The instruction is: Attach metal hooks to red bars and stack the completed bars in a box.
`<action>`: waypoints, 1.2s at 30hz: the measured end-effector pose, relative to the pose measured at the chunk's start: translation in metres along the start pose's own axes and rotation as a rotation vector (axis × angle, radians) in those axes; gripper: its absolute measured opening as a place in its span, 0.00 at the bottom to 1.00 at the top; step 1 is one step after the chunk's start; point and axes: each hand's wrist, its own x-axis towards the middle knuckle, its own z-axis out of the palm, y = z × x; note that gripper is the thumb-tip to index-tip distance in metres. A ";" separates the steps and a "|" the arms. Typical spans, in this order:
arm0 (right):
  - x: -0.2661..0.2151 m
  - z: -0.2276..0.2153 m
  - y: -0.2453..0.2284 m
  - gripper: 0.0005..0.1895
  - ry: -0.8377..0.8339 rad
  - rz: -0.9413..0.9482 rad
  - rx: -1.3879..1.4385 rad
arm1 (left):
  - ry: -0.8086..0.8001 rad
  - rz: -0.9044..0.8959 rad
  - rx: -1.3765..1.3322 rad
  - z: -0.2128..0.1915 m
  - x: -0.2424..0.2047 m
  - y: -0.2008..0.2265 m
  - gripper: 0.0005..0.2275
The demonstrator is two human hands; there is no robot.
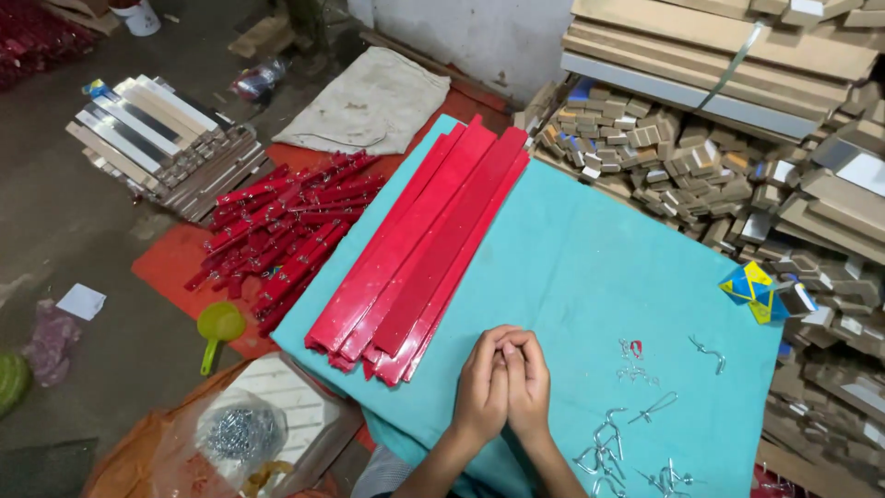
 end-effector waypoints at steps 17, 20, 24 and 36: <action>-0.015 -0.006 0.030 0.09 0.147 0.131 0.117 | -0.150 0.036 0.088 -0.001 -0.007 -0.024 0.16; -0.018 -0.007 0.025 0.09 0.158 0.134 0.106 | -0.169 0.034 0.056 0.000 -0.009 -0.023 0.15; -0.024 -0.010 0.019 0.09 0.134 0.046 0.040 | -0.096 0.096 -0.013 -0.003 -0.013 -0.017 0.15; -0.120 0.098 -0.020 0.13 -0.496 -0.508 -0.142 | -0.072 0.297 -0.017 -0.176 -0.113 0.006 0.16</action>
